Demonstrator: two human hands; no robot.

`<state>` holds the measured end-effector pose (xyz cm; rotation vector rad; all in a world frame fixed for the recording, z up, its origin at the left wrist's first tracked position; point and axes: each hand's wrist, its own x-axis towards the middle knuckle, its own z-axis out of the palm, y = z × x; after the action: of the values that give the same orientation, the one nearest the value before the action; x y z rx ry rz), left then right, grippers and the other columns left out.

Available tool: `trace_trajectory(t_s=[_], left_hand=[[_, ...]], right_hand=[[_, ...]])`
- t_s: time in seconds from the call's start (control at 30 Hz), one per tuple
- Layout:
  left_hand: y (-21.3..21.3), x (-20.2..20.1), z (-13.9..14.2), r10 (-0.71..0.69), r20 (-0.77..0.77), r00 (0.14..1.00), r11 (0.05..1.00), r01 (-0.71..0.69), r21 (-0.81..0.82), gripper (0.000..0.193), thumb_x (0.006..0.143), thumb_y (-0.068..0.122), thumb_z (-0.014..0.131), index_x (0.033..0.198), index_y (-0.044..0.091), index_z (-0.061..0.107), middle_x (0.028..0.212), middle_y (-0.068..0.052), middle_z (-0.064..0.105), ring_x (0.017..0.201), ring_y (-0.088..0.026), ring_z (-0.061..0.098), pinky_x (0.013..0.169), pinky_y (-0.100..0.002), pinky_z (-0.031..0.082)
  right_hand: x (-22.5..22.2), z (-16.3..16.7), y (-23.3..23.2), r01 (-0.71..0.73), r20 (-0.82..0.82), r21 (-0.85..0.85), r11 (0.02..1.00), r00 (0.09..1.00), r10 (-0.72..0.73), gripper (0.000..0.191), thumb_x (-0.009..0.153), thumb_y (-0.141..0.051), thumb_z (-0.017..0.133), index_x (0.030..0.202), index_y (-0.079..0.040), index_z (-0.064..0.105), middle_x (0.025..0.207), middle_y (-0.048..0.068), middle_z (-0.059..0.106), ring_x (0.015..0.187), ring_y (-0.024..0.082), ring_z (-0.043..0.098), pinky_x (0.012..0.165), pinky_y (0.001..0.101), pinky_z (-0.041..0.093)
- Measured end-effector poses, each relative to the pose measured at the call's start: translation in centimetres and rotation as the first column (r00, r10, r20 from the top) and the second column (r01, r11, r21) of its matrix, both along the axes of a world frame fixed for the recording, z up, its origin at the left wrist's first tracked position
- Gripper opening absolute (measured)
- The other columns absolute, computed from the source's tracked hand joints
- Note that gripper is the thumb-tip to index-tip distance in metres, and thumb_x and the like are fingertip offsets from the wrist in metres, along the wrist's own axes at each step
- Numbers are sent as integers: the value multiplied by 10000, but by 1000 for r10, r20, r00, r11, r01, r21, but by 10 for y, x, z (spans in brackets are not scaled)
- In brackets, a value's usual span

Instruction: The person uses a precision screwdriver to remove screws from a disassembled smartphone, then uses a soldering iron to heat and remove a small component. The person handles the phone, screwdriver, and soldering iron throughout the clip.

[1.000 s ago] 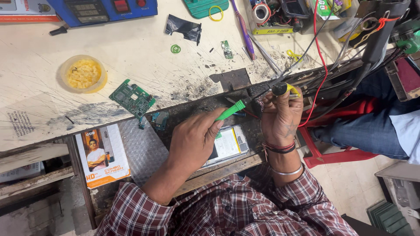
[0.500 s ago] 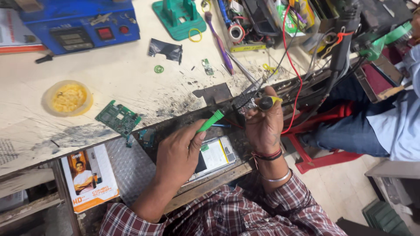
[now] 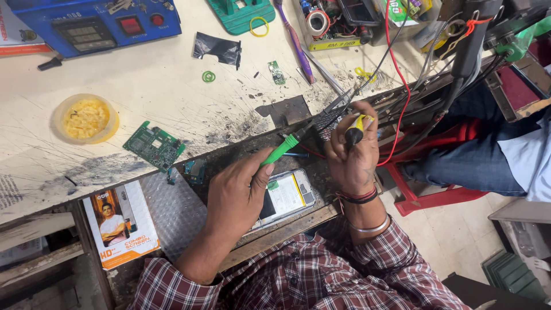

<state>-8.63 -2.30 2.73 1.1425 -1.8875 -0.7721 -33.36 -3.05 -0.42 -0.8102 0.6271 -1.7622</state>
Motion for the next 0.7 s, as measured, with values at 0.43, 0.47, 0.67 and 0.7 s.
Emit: trace_trajectory(t_s=[0.43,0.47,0.67,0.7], left_hand=[[-3,-2,1,19,-16,1000,998,-20,-51,334,1030,306,594,1238,66,696,1088,-167,763,958,-356,752,768,-436,593],[-3,-2,1,21,-6,1000,998,-21,-51,336,1031,309,591,1239,66,697,1087,-167,765,957,-354,754,767,-437,595],[-1,-1,-4,12,3,1000,1000,-12,18,362,1036,336,569,1258,78,693,1080,-151,773,918,-308,780,726,-417,619],[0,-1,-5,12,7,1000,1000,-12,25,365,1035,340,567,1258,81,694,1072,-147,776,907,-304,782,719,-418,620]], right_hand=[[1,3,-5,-6,-37,67,998,999,9,176,1118,-298,479,1237,-170,507,770,-3,457,542,65,329,475,224,280],[1,4,-5,-15,-36,70,997,999,18,185,1117,-308,482,1228,-163,513,777,-5,449,555,67,322,481,223,276],[2,8,2,-45,-41,113,993,998,50,322,1129,-407,435,1103,-109,553,777,-2,427,583,76,316,492,232,267],[1,7,3,-50,-44,105,993,997,55,400,1129,-458,404,1079,-96,566,758,-1,425,577,76,318,491,234,269]])
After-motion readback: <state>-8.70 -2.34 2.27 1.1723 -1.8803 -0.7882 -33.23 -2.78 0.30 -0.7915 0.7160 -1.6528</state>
